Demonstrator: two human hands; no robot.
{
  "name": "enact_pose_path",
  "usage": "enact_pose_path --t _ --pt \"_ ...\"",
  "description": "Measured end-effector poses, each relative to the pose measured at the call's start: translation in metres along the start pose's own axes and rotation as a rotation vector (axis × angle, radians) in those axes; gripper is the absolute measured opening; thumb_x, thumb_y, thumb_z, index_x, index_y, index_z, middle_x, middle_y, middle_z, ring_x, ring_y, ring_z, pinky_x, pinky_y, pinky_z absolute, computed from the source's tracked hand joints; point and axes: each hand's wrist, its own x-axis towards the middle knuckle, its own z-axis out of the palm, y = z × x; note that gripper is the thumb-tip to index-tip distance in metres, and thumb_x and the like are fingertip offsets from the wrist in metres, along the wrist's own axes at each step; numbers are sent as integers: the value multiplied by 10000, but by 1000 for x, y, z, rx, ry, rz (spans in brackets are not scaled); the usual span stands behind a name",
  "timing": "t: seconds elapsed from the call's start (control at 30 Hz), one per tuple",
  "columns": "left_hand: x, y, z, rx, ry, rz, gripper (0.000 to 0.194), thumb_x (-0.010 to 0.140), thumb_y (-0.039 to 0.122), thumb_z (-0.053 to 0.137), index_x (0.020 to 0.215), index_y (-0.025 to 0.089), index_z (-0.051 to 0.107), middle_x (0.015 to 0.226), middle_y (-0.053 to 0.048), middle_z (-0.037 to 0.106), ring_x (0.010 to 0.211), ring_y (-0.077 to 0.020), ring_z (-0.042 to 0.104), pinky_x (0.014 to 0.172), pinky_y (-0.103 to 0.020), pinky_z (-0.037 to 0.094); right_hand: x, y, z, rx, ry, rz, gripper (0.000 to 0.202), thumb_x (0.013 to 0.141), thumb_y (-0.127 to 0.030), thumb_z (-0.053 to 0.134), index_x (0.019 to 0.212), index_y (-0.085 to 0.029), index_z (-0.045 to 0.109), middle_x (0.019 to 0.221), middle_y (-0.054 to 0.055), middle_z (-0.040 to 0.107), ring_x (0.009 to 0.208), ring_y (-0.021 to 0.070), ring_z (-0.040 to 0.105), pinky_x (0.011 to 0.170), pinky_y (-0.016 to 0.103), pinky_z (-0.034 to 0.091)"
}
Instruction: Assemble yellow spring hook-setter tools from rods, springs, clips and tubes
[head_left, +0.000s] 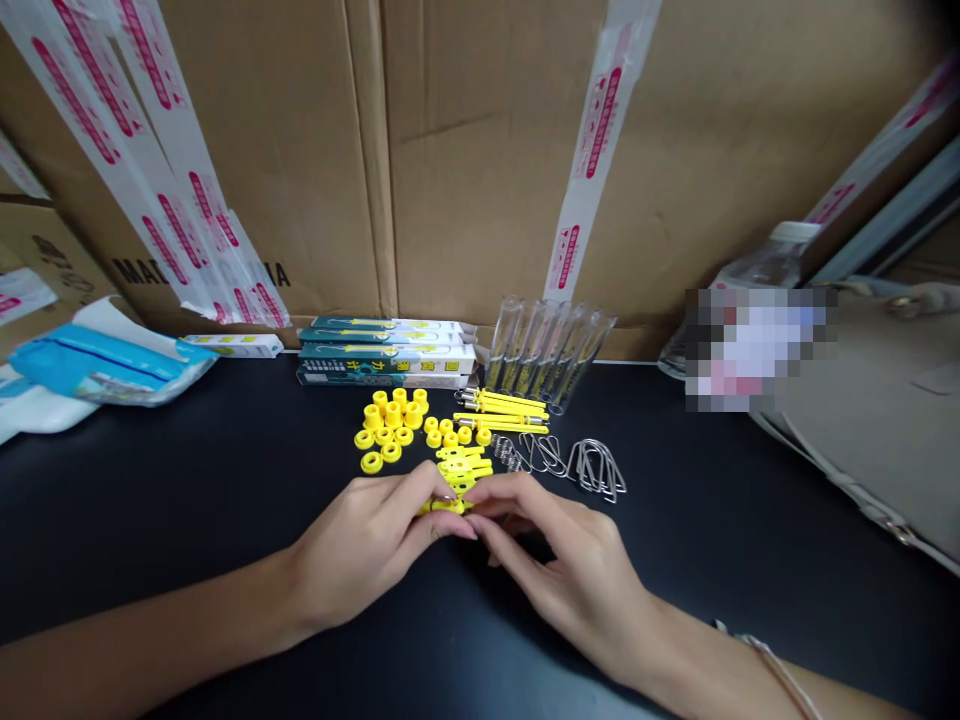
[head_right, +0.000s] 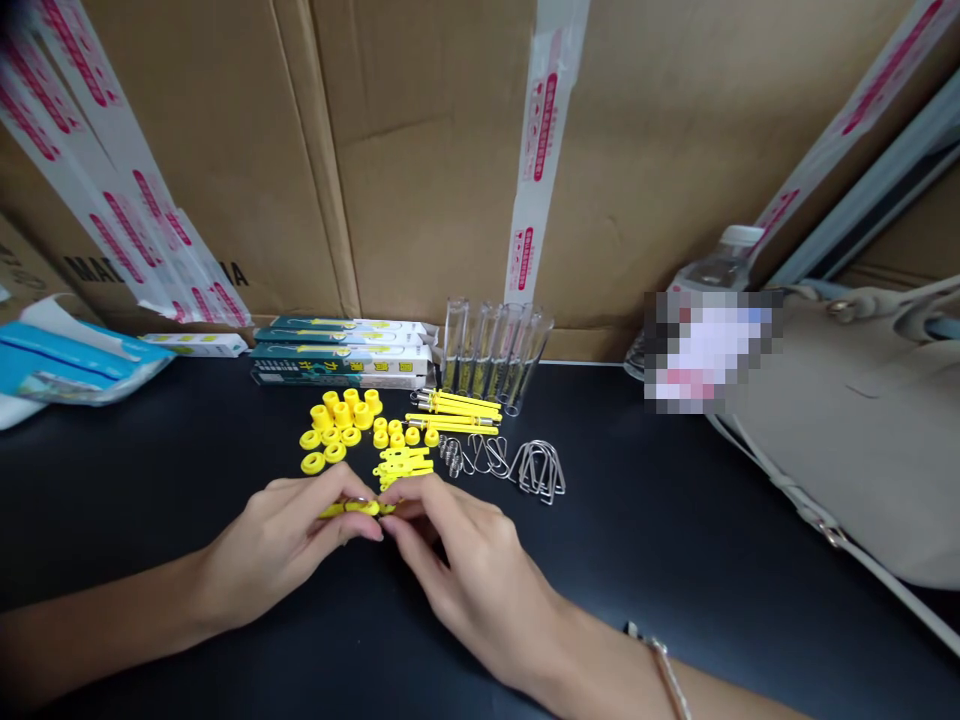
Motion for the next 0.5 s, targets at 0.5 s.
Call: enact_pose_path --t 0.5 --pt "0 6 -2 19 -62 39 274 1070 299 364 950 190 584 765 31 673 658 -92 664 655 -175 491 9 1 -19 -728 7 -573 98 931 -94 629 971 -12 664 849 130 743 762 245 683 619 333 569"
